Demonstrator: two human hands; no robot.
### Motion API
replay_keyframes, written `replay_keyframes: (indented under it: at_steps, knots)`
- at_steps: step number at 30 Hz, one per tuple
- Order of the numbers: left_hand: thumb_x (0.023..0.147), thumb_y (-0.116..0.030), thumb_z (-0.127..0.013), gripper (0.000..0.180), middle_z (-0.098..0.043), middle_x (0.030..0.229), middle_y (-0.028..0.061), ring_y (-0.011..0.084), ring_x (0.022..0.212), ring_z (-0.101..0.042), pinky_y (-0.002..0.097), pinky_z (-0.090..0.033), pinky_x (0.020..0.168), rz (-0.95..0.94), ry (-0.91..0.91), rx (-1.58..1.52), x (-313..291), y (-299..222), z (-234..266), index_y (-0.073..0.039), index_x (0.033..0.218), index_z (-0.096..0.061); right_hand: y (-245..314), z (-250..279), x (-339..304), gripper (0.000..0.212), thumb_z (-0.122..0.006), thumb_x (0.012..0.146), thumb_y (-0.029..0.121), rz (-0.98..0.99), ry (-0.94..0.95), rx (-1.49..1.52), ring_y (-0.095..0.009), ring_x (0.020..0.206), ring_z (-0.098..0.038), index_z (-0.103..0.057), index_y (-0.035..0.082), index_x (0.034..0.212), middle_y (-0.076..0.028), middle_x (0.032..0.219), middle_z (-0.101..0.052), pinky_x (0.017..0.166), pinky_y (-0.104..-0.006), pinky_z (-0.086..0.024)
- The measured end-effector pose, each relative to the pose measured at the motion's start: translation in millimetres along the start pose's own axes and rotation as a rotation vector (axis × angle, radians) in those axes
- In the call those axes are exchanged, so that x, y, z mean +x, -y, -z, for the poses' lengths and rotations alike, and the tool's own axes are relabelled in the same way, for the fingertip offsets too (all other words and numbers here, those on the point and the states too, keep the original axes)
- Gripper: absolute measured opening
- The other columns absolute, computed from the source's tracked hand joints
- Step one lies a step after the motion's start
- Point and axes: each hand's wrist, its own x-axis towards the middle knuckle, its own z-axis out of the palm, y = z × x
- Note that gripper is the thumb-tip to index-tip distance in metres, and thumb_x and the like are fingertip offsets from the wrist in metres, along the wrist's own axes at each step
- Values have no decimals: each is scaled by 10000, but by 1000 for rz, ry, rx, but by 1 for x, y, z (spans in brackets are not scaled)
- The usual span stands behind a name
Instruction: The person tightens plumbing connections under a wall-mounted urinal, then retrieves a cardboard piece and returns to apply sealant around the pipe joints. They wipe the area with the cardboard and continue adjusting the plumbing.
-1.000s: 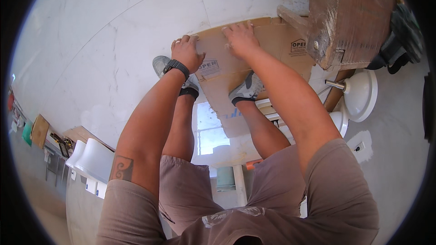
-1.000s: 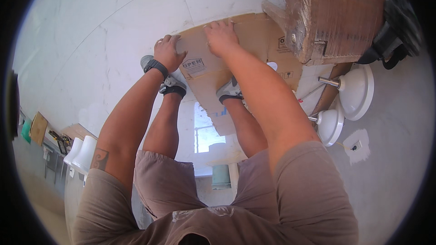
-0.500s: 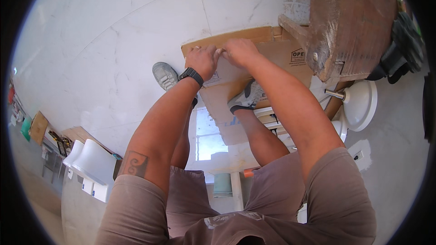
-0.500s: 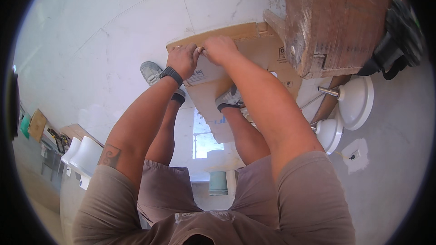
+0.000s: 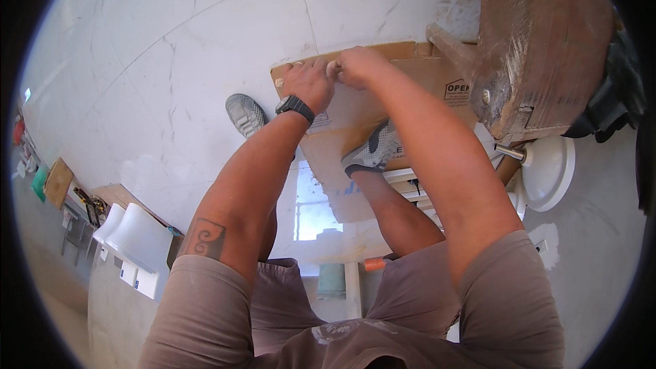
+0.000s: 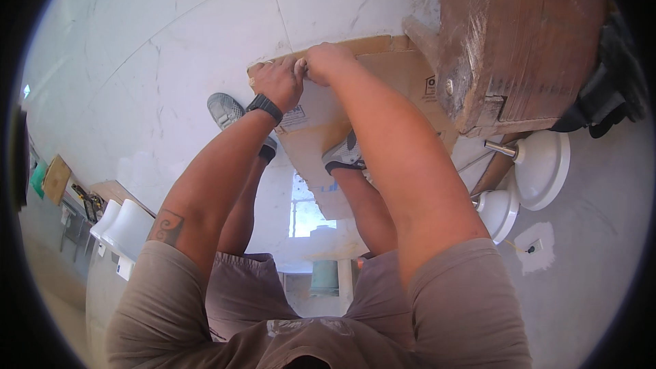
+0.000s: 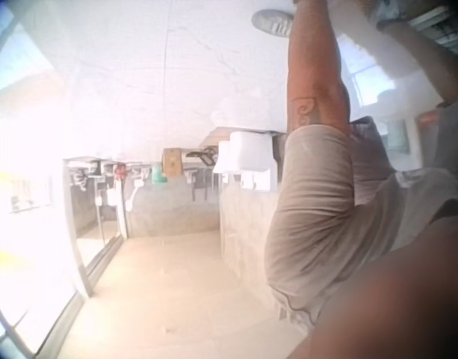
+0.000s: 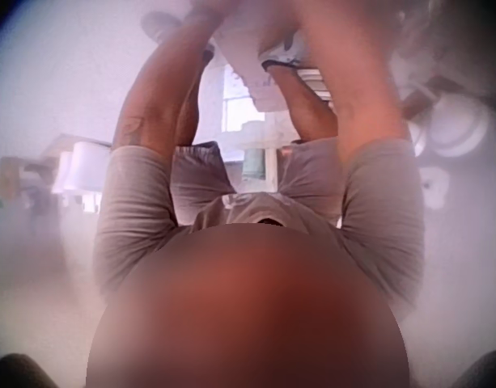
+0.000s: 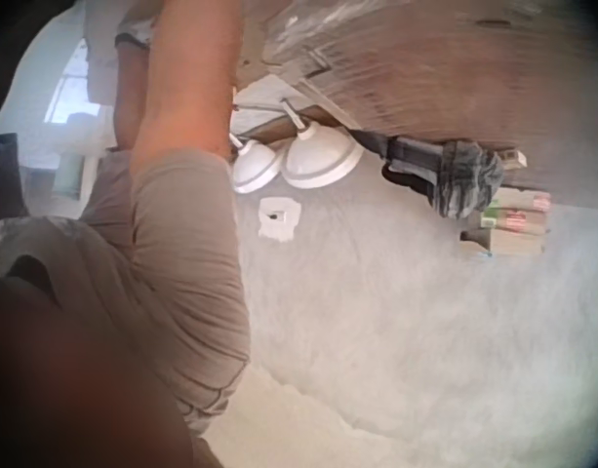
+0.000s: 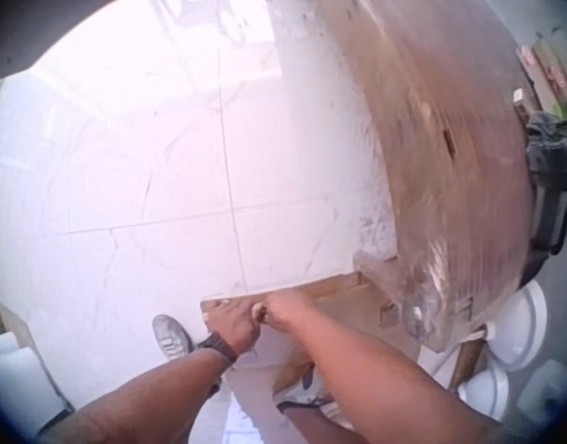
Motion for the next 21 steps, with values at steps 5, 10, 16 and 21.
replay_keyframes:
  at_steps: [5, 10, 16, 21]
  knots:
    - [1027, -379, -472, 316, -715, 822, 136, 342, 830, -673, 489, -426, 808, 17, 88, 8, 5, -13, 1, -129, 941, -646, -8, 4, -6, 249, -675, 860, 314, -9, -34, -16, -347, 1025, -694, -768, 147, 1020, -130, 1088, -738, 883, -458, -559]
    - [999, -372, -551, 305, -720, 864, 173, 385, 838, -674, 507, -502, 814, -98, 158, -82, 6, -10, 20, -81, 1003, -644, -9, 1, -24, 182, -674, 873, 195, -43, -108, -93, -290, 1028, -712, -759, 127, 1018, -118, 1050, -752, 881, -439, -542]
    - [947, -328, -629, 274, -726, 909, 184, 372, 918, -688, 491, -541, 792, -138, 609, -41, -13, -19, 60, -74, 1022, -702, 3, -29, -97, 117, -657, 892, 215, -35, -393, -122, -271, 1016, -676, -729, 136, 939, -86, 966, -733, 923, -444, -429]
    - [943, -215, -571, 416, -716, 1100, 167, 346, 1043, -669, 454, -551, 857, -284, 769, 102, -104, -53, 84, -74, 1332, -607, 22, -57, -202, 365, -613, 930, 347, -48, -198, 153, -324, 1149, -611, -710, 29, 1081, -164, 1117, -684, 991, -472, -417]
